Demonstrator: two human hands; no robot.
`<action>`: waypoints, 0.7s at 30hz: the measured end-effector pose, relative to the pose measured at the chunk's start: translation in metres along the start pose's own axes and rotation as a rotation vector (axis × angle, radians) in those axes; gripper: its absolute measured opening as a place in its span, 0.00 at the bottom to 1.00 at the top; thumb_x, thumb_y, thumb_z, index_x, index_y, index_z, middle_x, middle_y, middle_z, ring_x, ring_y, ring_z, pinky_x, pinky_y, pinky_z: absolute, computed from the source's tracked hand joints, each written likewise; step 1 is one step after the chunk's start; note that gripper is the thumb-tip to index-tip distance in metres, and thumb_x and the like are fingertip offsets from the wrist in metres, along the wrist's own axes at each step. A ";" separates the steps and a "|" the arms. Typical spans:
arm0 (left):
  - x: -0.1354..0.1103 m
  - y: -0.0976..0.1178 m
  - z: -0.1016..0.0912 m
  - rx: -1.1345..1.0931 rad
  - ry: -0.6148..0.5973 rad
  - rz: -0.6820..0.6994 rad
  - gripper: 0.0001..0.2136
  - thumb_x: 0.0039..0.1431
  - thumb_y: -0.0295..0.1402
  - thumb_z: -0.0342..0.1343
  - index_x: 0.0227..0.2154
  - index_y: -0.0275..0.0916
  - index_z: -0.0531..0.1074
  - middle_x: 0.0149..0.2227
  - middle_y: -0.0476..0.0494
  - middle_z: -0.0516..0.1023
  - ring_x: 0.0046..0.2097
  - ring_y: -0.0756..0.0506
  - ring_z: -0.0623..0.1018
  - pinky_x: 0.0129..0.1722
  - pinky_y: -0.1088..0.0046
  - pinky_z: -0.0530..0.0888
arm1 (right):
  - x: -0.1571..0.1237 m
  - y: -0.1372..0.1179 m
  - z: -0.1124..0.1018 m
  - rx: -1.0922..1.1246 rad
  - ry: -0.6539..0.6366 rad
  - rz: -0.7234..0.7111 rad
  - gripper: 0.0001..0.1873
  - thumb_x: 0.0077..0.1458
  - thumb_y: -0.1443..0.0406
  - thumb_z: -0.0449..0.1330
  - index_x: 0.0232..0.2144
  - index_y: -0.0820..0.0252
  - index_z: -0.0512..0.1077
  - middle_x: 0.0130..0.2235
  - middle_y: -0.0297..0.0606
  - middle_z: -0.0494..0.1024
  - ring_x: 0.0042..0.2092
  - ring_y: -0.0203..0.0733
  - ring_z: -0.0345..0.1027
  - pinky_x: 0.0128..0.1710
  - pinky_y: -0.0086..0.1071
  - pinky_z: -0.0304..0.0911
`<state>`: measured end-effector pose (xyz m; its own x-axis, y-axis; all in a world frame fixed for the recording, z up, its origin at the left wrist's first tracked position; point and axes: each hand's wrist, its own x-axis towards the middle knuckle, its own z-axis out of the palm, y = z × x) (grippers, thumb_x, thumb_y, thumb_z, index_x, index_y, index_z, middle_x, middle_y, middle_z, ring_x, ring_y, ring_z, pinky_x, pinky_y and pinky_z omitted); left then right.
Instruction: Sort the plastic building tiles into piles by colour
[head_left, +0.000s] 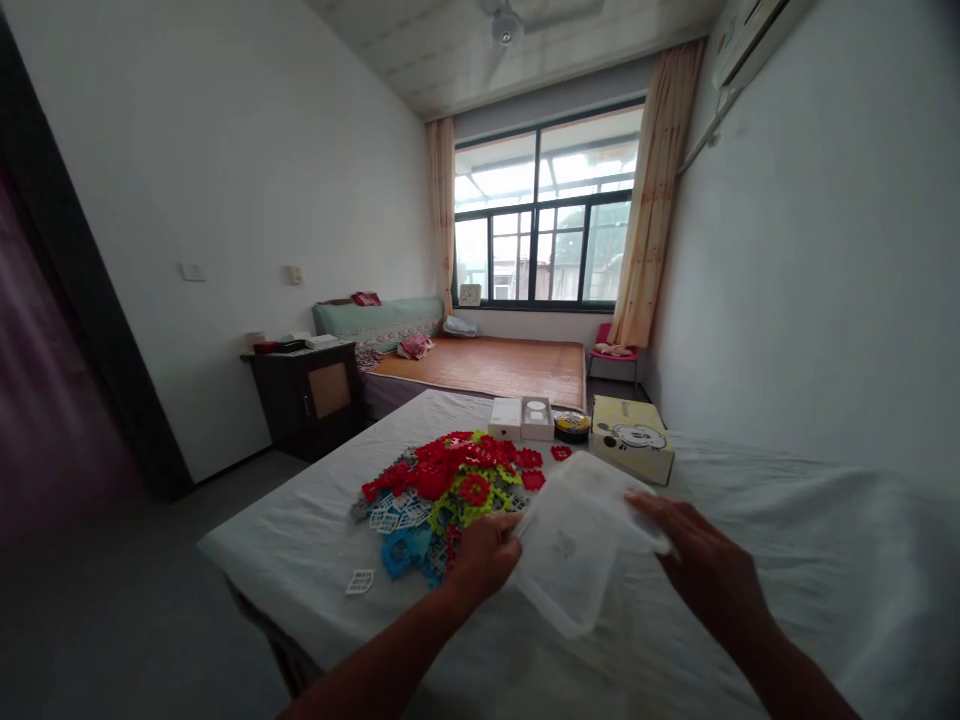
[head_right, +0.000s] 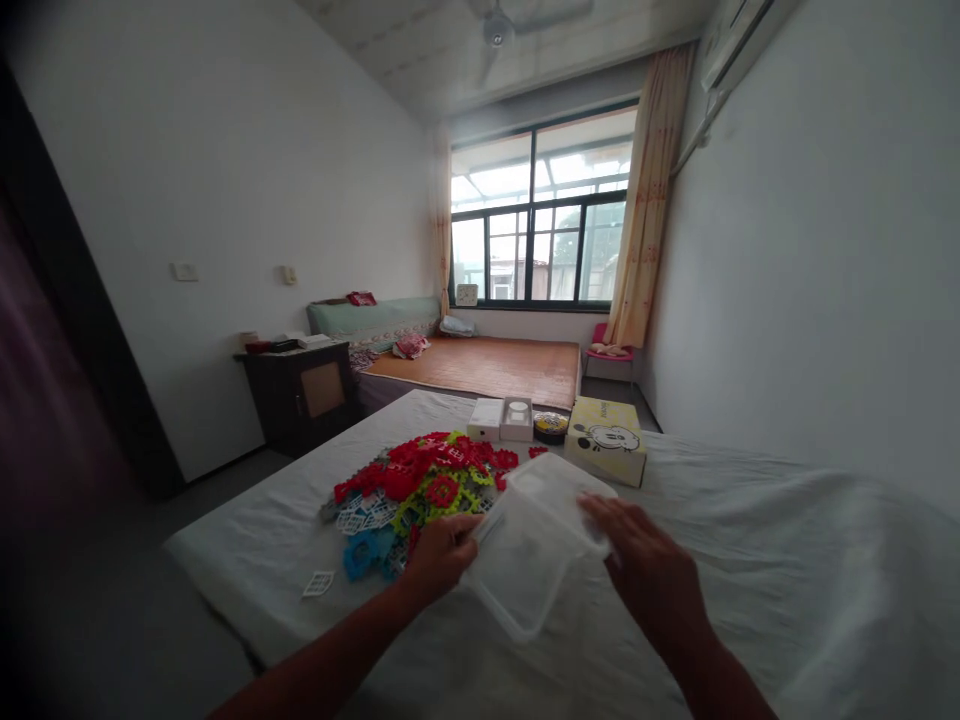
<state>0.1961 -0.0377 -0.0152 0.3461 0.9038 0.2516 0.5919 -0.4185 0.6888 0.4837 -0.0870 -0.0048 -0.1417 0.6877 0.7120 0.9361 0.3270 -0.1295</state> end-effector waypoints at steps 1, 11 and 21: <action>-0.002 -0.003 0.006 -0.078 -0.038 -0.038 0.14 0.51 0.29 0.47 0.35 0.37 0.77 0.20 0.52 0.65 0.24 0.51 0.67 0.24 0.78 0.63 | -0.002 -0.005 0.004 -0.066 -0.065 -0.078 0.31 0.51 0.74 0.50 0.55 0.45 0.65 0.55 0.29 0.71 0.53 0.42 0.66 0.44 0.32 0.67; -0.006 -0.019 0.014 -0.661 -0.101 -0.367 0.31 0.50 0.61 0.44 0.37 0.34 0.68 0.34 0.44 0.66 0.28 0.51 0.69 0.18 0.78 0.70 | -0.018 -0.022 0.027 -0.206 -0.181 -0.284 0.31 0.56 0.74 0.50 0.60 0.45 0.59 0.58 0.28 0.67 0.57 0.42 0.61 0.50 0.37 0.64; 0.003 -0.016 0.016 -0.672 -0.112 -0.408 0.34 0.48 0.65 0.41 0.35 0.35 0.71 0.34 0.42 0.70 0.32 0.48 0.69 0.22 0.75 0.71 | -0.003 -0.018 0.038 -0.116 -0.253 -0.275 0.35 0.53 0.77 0.48 0.60 0.43 0.58 0.59 0.28 0.67 0.59 0.42 0.59 0.52 0.38 0.64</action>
<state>0.1994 -0.0300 -0.0365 0.2891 0.9448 -0.1544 0.1341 0.1197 0.9837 0.4548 -0.0710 -0.0309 -0.4541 0.7274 0.5144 0.8800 0.4564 0.1315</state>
